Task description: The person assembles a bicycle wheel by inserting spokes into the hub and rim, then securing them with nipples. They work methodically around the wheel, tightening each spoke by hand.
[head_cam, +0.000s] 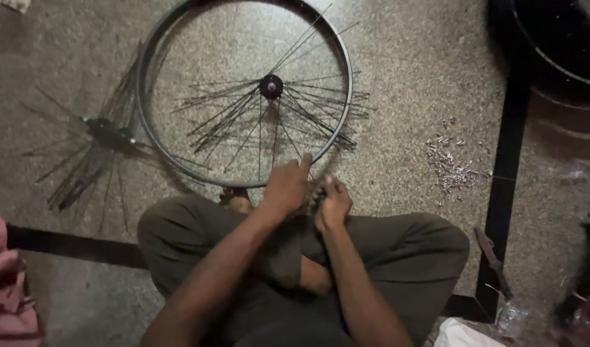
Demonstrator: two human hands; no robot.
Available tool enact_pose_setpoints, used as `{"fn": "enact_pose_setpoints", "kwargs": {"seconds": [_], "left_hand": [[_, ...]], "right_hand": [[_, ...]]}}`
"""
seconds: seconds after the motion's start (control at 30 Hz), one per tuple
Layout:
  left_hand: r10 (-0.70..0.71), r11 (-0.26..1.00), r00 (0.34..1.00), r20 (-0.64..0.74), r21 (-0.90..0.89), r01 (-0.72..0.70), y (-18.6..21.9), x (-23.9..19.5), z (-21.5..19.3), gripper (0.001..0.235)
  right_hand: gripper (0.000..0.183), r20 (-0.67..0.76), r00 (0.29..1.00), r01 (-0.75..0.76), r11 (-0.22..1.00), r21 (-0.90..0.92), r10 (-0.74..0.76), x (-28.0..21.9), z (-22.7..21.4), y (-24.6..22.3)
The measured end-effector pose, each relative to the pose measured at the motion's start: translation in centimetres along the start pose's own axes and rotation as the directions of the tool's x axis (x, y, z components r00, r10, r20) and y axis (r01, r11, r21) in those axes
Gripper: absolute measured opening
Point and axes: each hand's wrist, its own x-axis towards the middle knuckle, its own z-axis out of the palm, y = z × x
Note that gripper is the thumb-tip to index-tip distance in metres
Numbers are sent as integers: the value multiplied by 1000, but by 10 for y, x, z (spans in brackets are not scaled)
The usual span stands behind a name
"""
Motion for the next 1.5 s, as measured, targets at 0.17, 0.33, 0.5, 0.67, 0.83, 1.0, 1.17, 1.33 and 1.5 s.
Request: {"fn": "enact_pose_setpoints", "kwargs": {"seconds": [0.17, 0.33, 0.5, 0.67, 0.83, 1.0, 1.17, 1.33, 1.5], "left_hand": [[-25, 989, 999, 30, -143, 29, -23, 19, 25, 22], [18, 986, 1000, -20, -166, -21, -28, 21, 26, 38], [-4, 975, 999, -33, -223, -3, -23, 23, 8, 41], [-53, 973, 999, 11, -226, 54, -17, 28, 1, 37], [-60, 972, 998, 29, -225, 65, -13, 29, -11, 39], [-31, 973, 999, -16, -228, 27, -18, 28, -3, 36], [-12, 979, 1000, -17, -204, 8, -21, 29, 4, 36], [-32, 982, 999, 1, -188, 32, -22, 29, 4, 35], [-20, 980, 999, -39, -198, 12, -22, 30, 14, 32]], "right_hand": [[20, -88, 995, -35, 999, 6, 35, -16, 6, -20], [18, 27, 997, -70, 988, 137, 67, -34, 24, -48], [20, 4, 998, -57, 992, 116, 57, -37, 35, -66], [18, -32, 999, -25, 993, 111, 29, -33, 33, -62], [17, -35, 998, 51, 999, 16, -51, -29, 29, -59], [20, -33, 988, 142, 977, -157, -149, -27, 41, -62], [25, 46, 998, -33, 999, -34, 34, -36, 59, -79], [27, -39, 993, 108, 983, -146, -115, -34, 52, -72], [27, -85, 993, 51, 940, -336, -84, -25, 43, -69]]}}
